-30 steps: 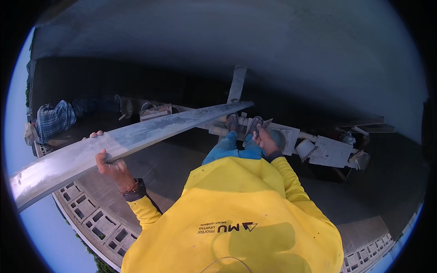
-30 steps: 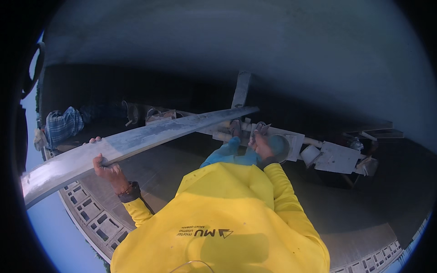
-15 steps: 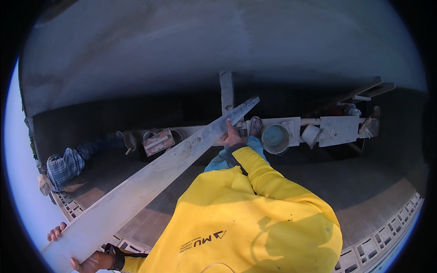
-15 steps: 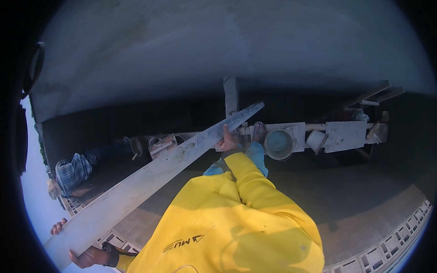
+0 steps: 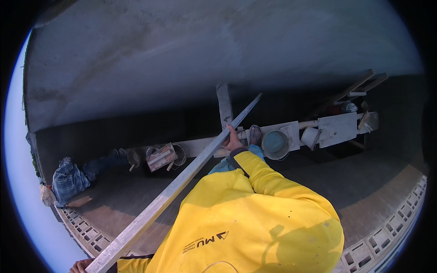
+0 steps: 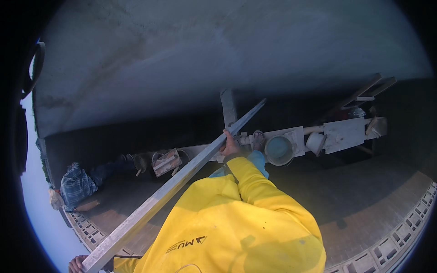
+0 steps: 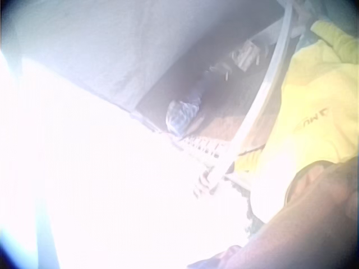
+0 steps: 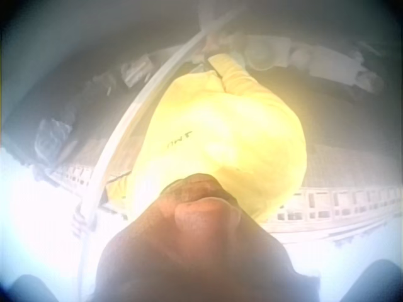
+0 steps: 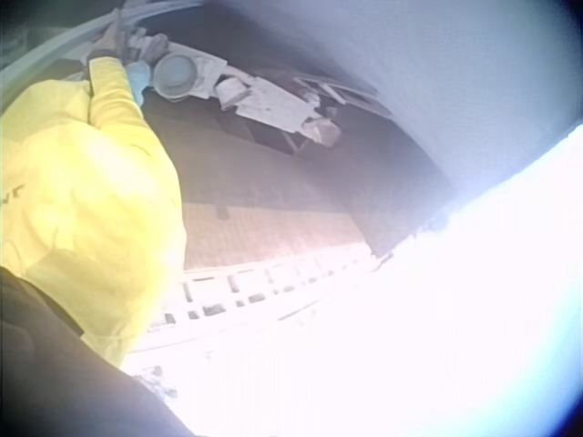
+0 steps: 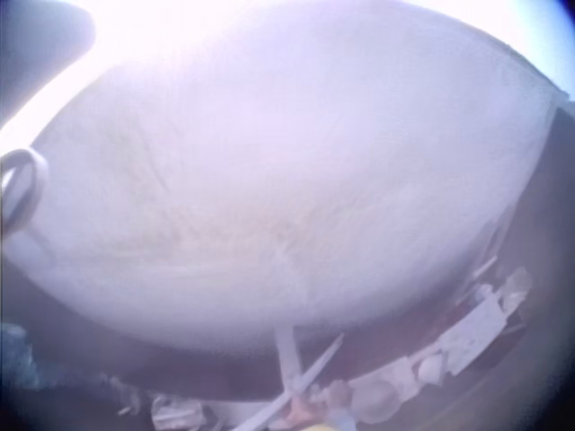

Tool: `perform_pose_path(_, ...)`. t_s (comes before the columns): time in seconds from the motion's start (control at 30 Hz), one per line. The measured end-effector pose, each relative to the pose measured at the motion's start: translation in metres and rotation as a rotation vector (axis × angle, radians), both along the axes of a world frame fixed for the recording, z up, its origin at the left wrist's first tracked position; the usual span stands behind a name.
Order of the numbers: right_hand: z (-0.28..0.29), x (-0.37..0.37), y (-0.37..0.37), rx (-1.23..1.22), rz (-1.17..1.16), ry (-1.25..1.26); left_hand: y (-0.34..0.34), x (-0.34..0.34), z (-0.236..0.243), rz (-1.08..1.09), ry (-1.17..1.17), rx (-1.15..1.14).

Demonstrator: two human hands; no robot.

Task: The person uses a long straightedge to level and smooth a freshly poured concrete surface on a rooftop. They repeatedly drag the straightedge across the wet concrete to create a flat finish, occasionally lifting and repositioning the tool. Another worker is visible in the background performing similar tasks.

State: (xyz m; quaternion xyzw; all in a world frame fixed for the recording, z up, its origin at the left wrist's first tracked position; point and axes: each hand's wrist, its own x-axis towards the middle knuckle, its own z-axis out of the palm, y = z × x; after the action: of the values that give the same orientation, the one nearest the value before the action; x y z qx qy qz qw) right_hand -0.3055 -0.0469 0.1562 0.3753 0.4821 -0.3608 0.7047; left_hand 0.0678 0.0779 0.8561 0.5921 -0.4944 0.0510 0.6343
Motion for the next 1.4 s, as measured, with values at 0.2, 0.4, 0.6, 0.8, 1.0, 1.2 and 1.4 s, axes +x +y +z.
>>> perform_pose_path(0.2, 0.012, -0.049, 0.020, -0.040, -0.090, 0.087, 0.033, 0.056, -0.040, 0.003, 0.238, -0.135)
perform_pose_path(0.4, 0.061, -0.113, 0.035, -0.165, -0.314, 0.168, 0.045, 0.087, -0.105, -0.076, 0.499, -0.186)
perform_pose_path(0.6, 0.111, -0.181, 0.045, -0.366, -0.370, 0.278, 0.050, 0.109, -0.179, -0.403, 0.787, -0.177)
perform_pose_path(0.8, 0.131, -0.257, 0.066, -0.620, -0.300, 0.390, 0.014, 0.089, -0.221, -0.923, 0.861, -0.371)
perform_pose_path(1.0, 0.133, -0.288, 0.074, -0.842, -0.245, 0.331, 0.000, 0.075, -0.219, -0.965, 0.848, -0.506)
perform_pose_path(1.2, 0.141, -0.312, 0.055, -0.940, -0.310, 0.419, -0.038, 0.014, -0.193, -0.098, 1.043, -0.386)
perform_pose_path(1.4, 0.226, -0.265, 0.028, -1.019, -0.213, 0.766, -0.057, 0.005, -0.231, 0.076, 1.275, -0.017)
